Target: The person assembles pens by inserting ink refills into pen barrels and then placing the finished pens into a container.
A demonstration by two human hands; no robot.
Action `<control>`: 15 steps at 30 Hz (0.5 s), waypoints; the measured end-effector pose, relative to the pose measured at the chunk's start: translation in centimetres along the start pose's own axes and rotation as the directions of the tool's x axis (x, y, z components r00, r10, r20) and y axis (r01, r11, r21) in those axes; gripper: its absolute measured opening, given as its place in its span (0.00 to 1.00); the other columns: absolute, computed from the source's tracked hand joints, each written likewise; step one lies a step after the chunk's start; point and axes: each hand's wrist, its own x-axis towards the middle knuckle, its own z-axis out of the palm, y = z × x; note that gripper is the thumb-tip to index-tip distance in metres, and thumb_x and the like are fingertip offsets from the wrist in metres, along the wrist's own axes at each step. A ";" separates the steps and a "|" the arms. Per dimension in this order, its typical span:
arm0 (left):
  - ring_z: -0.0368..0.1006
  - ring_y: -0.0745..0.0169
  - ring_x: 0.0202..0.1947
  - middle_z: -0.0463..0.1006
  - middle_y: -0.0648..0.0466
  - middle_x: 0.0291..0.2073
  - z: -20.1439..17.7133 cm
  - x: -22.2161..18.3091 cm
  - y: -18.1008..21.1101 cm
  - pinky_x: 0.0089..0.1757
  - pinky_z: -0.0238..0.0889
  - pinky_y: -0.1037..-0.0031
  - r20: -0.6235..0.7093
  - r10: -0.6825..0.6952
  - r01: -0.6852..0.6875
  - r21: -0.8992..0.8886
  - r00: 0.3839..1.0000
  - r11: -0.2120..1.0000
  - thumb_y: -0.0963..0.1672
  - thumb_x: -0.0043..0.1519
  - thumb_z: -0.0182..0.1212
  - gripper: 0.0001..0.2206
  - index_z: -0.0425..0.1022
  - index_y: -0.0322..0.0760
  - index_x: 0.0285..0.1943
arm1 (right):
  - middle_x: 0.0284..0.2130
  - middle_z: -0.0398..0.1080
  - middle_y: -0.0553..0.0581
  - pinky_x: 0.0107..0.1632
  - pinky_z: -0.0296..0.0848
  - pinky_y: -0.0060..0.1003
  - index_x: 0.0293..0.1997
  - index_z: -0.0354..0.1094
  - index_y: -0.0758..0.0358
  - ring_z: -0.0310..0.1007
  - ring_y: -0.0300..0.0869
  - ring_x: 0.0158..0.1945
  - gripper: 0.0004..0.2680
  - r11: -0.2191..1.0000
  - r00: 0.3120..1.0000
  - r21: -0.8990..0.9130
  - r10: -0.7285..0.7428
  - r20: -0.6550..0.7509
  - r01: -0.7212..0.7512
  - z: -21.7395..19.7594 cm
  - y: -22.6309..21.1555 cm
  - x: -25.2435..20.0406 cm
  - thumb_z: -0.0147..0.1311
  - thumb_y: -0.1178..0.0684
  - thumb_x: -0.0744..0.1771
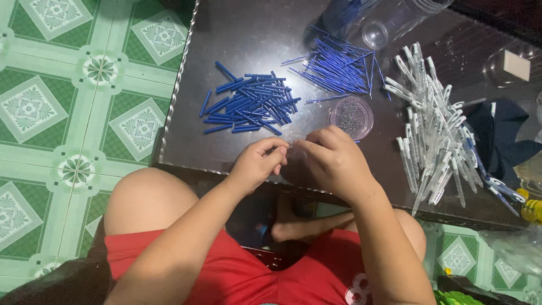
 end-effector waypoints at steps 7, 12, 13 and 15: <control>0.71 0.73 0.17 0.80 0.48 0.23 0.0 -0.9 1.5 0.24 0.65 0.81 0.036 -0.021 0.018 0.075 0.999 0.997 0.42 0.63 0.59 0.10 0.83 0.38 0.49 | 0.33 0.70 0.56 0.39 0.72 0.45 0.43 0.76 0.61 0.71 0.53 0.35 0.06 1.000 1.000 -0.002 -0.006 0.016 0.006 0.1 -0.1 -0.3 0.55 0.62 0.66; 0.71 0.72 0.17 0.79 0.48 0.24 0.2 -0.6 0.6 0.23 0.63 0.82 0.020 0.009 -0.010 0.043 1.000 0.999 0.41 0.63 0.60 0.09 0.83 0.36 0.48 | 0.32 0.70 0.56 0.37 0.72 0.46 0.40 0.75 0.62 0.72 0.53 0.35 0.05 0.999 0.999 -0.015 -0.032 0.026 0.032 -0.2 -0.5 0.0 0.56 0.64 0.64; 0.71 0.72 0.17 0.79 0.48 0.24 0.3 -0.5 0.2 0.23 0.63 0.82 0.019 0.009 -0.010 0.043 1.000 0.999 0.41 0.63 0.60 0.09 0.83 0.36 0.48 | 0.32 0.70 0.56 0.37 0.72 0.46 0.40 0.75 0.62 0.72 0.53 0.35 0.05 0.999 0.999 -0.014 -0.032 0.026 0.033 -0.2 -0.4 -0.1 0.56 0.64 0.64; 0.69 0.73 0.17 0.78 0.49 0.24 0.3 -0.3 -0.4 0.23 0.62 0.82 0.038 -0.003 0.002 0.012 0.999 1.000 0.41 0.64 0.58 0.09 0.82 0.35 0.49 | 0.32 0.70 0.58 0.38 0.73 0.47 0.40 0.75 0.64 0.73 0.55 0.35 0.06 0.999 0.999 -0.001 -0.032 0.003 0.032 -0.3 -0.2 -0.1 0.55 0.65 0.64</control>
